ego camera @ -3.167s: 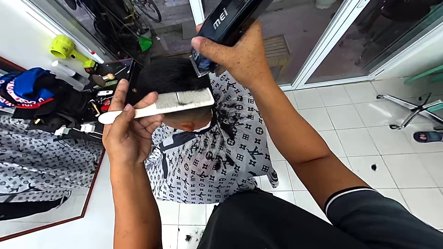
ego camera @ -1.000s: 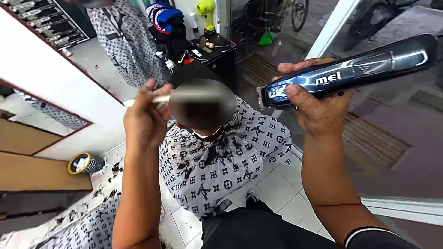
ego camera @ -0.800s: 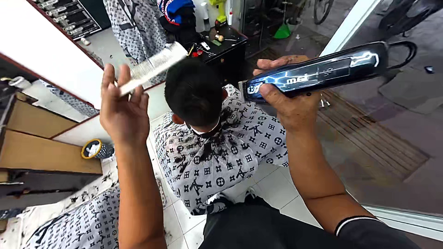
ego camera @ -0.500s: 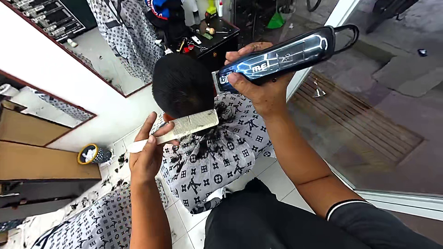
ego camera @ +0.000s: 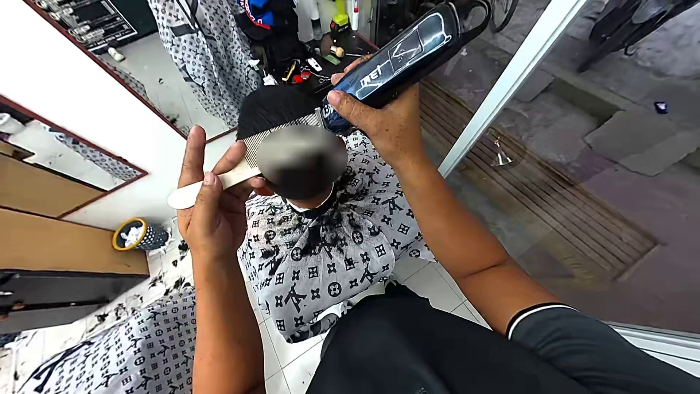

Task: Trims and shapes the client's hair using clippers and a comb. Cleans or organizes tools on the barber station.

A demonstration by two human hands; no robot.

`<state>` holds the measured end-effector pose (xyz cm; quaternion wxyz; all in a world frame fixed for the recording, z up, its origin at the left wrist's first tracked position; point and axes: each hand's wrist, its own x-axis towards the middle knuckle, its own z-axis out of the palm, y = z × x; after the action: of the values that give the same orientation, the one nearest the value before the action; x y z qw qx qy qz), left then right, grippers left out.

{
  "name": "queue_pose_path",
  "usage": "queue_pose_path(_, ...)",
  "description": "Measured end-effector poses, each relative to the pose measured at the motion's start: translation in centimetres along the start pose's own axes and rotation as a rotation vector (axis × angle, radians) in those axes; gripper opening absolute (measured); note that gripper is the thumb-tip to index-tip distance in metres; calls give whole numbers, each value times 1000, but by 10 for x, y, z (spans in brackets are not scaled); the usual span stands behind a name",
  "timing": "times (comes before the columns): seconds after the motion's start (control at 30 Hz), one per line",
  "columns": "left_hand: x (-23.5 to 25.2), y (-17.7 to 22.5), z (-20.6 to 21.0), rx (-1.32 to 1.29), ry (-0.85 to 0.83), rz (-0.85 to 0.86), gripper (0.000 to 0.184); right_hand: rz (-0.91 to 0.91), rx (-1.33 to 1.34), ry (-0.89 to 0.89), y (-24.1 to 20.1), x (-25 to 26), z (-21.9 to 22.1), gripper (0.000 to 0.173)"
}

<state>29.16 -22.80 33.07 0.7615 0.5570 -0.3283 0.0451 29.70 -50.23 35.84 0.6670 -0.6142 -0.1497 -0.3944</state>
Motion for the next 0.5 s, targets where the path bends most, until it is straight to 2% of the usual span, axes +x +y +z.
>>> queue_pose_path(0.2,-5,5,4,6,-11,27,53,-29,71,-126,-16,-4,29,49)
queue_pose_path(0.27,-12,7,0,15,-74,-15,55,-66,52,-170,-18,-3,26,50)
queue_pose_path(0.37,-19,8,-4,54,-115,-113,51,-69,0,-127,-7,6,6,49)
queue_pose_path(0.5,-6,5,6,24,-8,-99,48,-22,-29,-60,10,10,-6,51)
